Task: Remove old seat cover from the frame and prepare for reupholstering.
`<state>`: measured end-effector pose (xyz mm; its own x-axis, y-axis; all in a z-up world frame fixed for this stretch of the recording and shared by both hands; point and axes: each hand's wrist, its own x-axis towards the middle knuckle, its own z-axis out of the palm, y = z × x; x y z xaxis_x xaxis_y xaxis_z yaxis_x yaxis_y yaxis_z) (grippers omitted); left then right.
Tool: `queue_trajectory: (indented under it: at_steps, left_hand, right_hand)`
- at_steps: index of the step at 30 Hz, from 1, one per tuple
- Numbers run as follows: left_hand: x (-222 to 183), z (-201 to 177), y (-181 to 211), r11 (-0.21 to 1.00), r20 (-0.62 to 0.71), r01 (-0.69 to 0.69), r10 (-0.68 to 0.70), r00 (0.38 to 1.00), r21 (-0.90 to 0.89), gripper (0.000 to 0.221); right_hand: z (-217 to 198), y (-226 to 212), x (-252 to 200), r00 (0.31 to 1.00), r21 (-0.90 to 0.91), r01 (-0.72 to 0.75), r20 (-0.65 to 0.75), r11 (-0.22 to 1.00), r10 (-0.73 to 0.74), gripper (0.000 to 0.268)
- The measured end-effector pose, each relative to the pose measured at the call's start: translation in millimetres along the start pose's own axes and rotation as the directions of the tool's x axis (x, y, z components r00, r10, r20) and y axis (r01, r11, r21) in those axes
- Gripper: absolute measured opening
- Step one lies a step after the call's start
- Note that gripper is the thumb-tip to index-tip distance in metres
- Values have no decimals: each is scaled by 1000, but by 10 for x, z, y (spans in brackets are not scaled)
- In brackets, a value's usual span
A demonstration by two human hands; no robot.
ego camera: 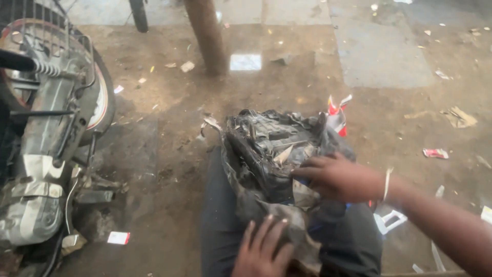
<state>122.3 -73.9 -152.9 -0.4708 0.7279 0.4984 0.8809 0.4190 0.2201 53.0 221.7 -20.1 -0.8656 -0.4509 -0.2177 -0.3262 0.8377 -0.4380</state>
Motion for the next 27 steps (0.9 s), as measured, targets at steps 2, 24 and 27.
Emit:
queue_trajectory:
  at_steps: [2,24,27]
  left_hand:
    - [79,201,213,997,-255,25,-7,967,67,32]
    - [1060,-319,188,860,-111,507,-510,853,-57,53]
    - [985,-314,217,909,-365,416,-400,841,-39,41]
  right_hand:
    - [157,1,54,996,-22,42,-76,999,-43,55]
    - [489,-259,177,742,-137,200,-626,970,-241,20]
    - [505,-295,171,693,-188,195,-668,963,-271,20]
